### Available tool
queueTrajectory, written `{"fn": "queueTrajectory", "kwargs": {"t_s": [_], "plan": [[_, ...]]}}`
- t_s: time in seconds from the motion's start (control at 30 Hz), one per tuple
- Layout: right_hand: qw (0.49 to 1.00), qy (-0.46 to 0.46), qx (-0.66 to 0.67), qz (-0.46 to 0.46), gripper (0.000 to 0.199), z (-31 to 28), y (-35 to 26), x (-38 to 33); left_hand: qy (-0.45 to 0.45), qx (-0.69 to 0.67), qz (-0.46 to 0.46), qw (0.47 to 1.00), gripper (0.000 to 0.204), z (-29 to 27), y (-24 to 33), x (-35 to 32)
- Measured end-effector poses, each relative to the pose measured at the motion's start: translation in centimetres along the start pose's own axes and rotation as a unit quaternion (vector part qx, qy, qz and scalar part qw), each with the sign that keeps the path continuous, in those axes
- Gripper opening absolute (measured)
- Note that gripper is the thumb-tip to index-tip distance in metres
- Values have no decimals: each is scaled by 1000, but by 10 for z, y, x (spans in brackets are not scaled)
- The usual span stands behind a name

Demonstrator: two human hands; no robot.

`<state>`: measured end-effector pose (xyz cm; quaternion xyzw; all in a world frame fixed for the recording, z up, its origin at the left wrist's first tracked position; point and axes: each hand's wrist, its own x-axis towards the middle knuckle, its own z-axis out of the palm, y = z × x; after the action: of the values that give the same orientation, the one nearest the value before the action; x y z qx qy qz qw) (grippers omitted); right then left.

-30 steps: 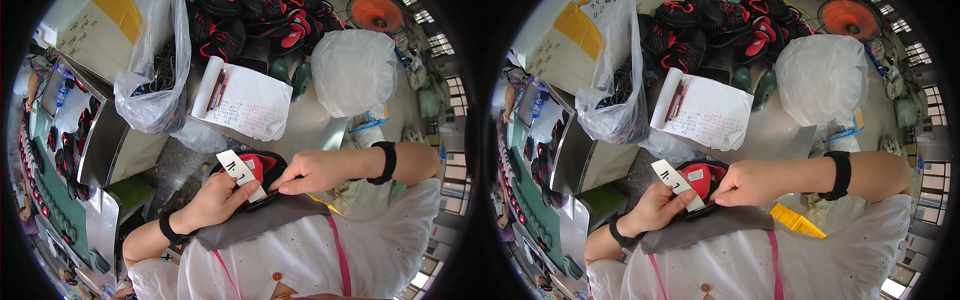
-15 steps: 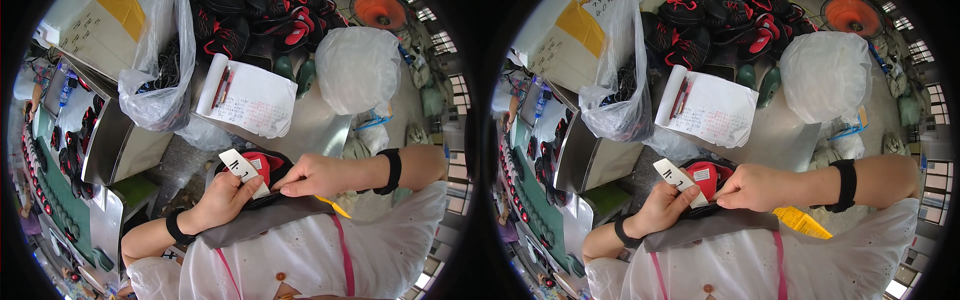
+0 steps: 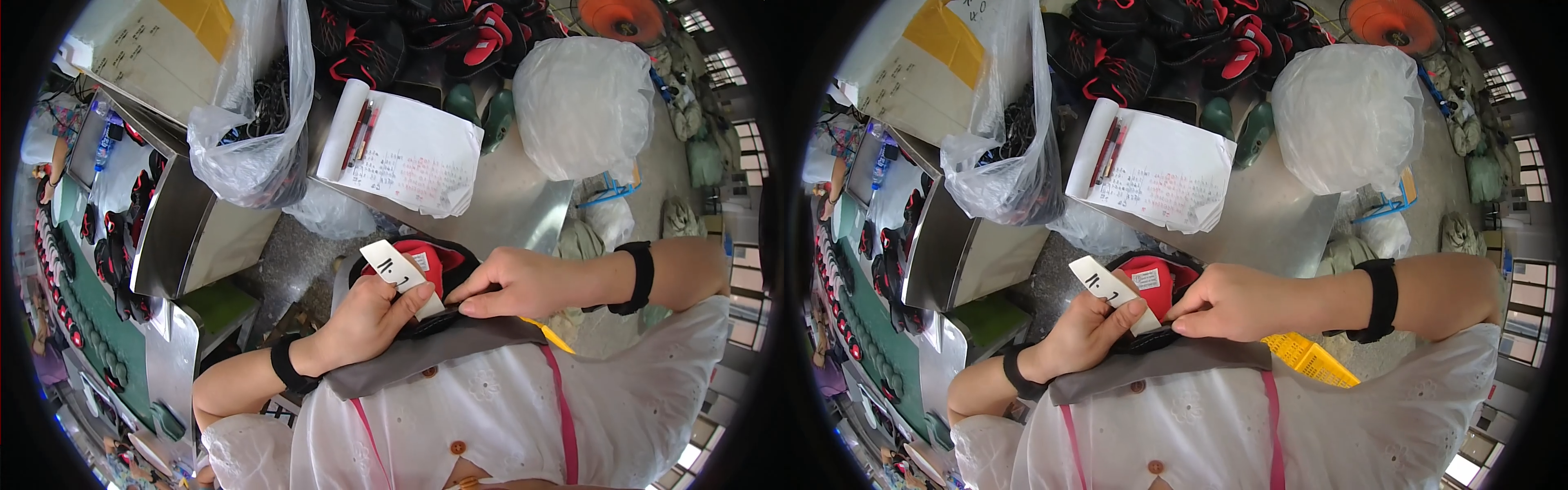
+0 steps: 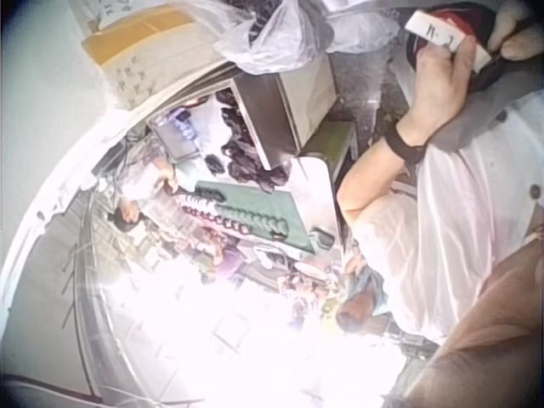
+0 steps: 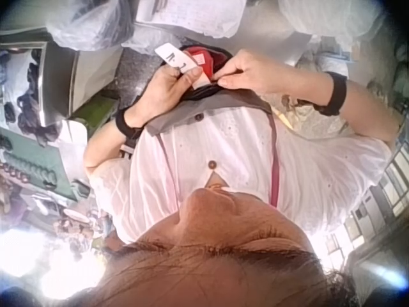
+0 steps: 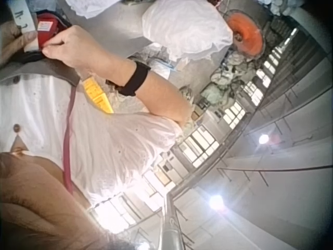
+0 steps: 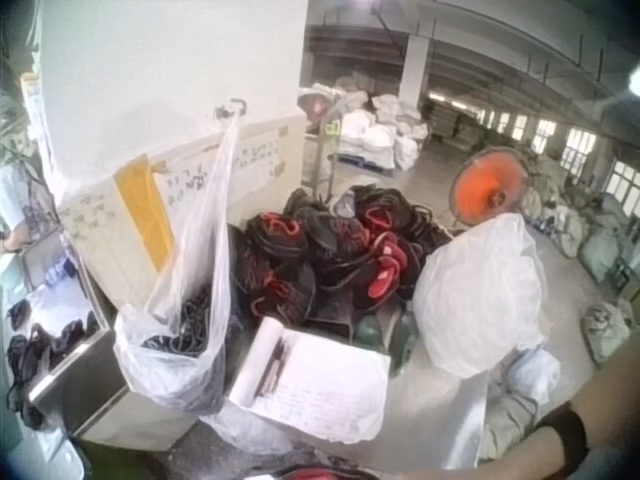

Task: Sorting and bagging finished shoe uppers in a manufacturing facility.

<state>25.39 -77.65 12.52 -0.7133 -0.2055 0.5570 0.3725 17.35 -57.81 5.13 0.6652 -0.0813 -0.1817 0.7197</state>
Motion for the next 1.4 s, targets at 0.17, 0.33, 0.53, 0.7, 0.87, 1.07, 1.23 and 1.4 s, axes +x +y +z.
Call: {"fn": "queueTrajectory", "kwargs": {"t_s": [0.17,0.33,0.53,0.7,0.87,1.07,1.23,1.4], "plan": [[999,-14,16,26,25,2,4,6,9,-11,3,1000,20,0,7,1],[999,-41,17,11,24,0,7,3,-48,-31,1,998,20,0,8,0],[997,-37,30,57,25,-2,-3,-3,-53,-60,-14,997,19,1,10,-3],[1000,-3,10,8,24,4,5,-3,-43,-63,-43,996,20,3,9,-5],[998,-42,-27,42,22,3,-11,2,-45,-29,-42,998,20,6,7,-3],[998,-17,24,56,21,9,3,4,-45,-44,-40,997,22,4,2,-2],[998,-32,37,30,19,5,7,0,-73,-59,-74,993,27,2,7,-3],[998,-17,46,33,21,0,4,-7,-60,-87,-77,991,28,6,8,-3]]}}
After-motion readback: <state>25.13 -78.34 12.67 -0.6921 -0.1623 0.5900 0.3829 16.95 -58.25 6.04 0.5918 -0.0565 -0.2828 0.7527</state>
